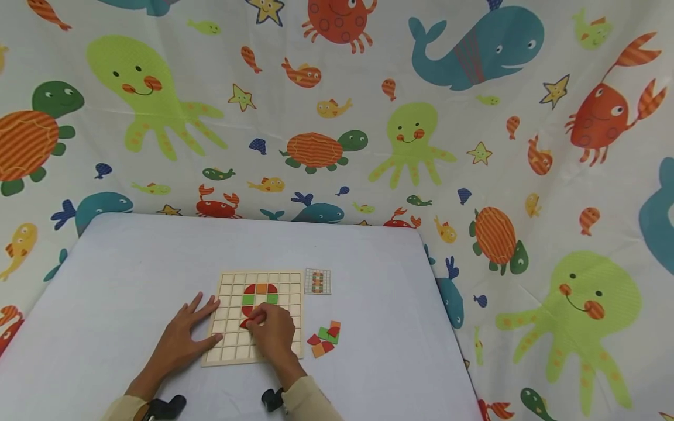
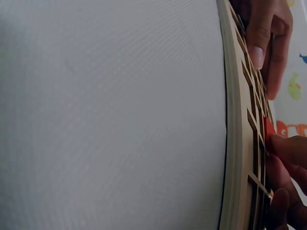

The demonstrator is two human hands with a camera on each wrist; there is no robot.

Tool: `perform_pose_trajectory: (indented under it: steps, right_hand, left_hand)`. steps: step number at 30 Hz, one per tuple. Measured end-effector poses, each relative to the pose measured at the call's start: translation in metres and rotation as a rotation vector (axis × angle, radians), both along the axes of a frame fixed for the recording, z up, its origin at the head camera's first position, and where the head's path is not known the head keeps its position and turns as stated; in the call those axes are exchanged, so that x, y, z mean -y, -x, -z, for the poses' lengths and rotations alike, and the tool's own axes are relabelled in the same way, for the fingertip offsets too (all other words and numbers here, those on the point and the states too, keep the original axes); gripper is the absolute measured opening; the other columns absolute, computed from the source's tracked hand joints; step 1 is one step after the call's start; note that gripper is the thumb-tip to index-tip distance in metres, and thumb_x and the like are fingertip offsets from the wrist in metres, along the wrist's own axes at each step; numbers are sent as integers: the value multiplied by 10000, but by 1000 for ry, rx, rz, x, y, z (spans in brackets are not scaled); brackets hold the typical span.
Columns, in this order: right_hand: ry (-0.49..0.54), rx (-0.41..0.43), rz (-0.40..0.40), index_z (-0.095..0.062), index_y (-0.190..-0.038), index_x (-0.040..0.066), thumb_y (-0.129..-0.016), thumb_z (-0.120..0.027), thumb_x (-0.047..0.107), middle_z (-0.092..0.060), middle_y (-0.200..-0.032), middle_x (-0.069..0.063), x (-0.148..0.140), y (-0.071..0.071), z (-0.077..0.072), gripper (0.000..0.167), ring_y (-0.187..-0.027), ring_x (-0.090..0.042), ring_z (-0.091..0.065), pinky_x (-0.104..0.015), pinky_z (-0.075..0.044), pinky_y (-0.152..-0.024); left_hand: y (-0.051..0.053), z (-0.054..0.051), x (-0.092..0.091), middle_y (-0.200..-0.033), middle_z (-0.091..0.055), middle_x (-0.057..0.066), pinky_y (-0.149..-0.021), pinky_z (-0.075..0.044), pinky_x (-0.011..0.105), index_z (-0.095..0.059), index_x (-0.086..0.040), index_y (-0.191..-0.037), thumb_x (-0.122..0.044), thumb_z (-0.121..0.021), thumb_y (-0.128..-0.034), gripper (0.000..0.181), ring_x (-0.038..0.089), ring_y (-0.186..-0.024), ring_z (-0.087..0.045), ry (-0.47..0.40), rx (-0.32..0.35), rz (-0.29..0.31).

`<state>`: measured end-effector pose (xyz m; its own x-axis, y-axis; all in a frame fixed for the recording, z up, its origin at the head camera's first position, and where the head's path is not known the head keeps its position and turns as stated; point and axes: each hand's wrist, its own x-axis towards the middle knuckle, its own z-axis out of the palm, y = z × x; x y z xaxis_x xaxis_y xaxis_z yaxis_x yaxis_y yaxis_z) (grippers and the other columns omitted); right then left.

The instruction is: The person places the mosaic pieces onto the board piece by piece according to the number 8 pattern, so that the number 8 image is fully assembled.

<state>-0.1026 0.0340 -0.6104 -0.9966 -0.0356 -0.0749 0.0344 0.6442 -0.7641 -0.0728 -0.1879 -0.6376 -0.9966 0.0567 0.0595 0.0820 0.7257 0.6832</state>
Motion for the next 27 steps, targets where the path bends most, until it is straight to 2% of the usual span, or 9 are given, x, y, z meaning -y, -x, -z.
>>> perform_pose_trajectory:
  steps: [4, 14, 20, 27]
  right_hand:
    - [-31, -30, -13, -782, -853, 241, -868, -892, 214, -657, -698, 162, 1, 0, -2, 114, -698, 31, -542, -202, -412, -611]
    - [-102, -27, -40, -827, -829, 245, -853, -898, 187, -679, -682, 185, 5, 2, -8, 95, -719, 45, -549, -189, -404, -615]
    - [-56, -55, -41, -825, -849, 255, -852, -903, 193, -707, -739, 178, 1, 1, -5, 101, -745, 48, -559, -191, -416, -634]
    - [58, -102, -12, -818, -893, 225, -854, -903, 186, -737, -754, 142, -16, 4, -4, 101, -693, 38, -571, -177, -429, -569]
  left_hand:
    - [0, 0, 0, -1665, -379, 308, -1209, -257, 798, -561, -93, -1539, -443, -866, -821, 855, 598, -1534, -315, -1, 1, -1]
    - [1, 1, 1, -1658, -405, 289, -1222, -262, 770, -563, -95, -1539, -431, -870, -823, 848, 564, -1547, -324, -12, -15, 3]
    - [1, 0, 1, -1655, -409, 287, -1214, -261, 783, -568, -97, -1535, -436, -870, -821, 846, 573, -1546, -316, -15, -10, 0]
    - [1, 0, 0, -1654, -405, 298, -1207, -263, 792, -569, -90, -1532, -422, -874, -815, 847, 585, -1537, -321, -12, -11, 1]
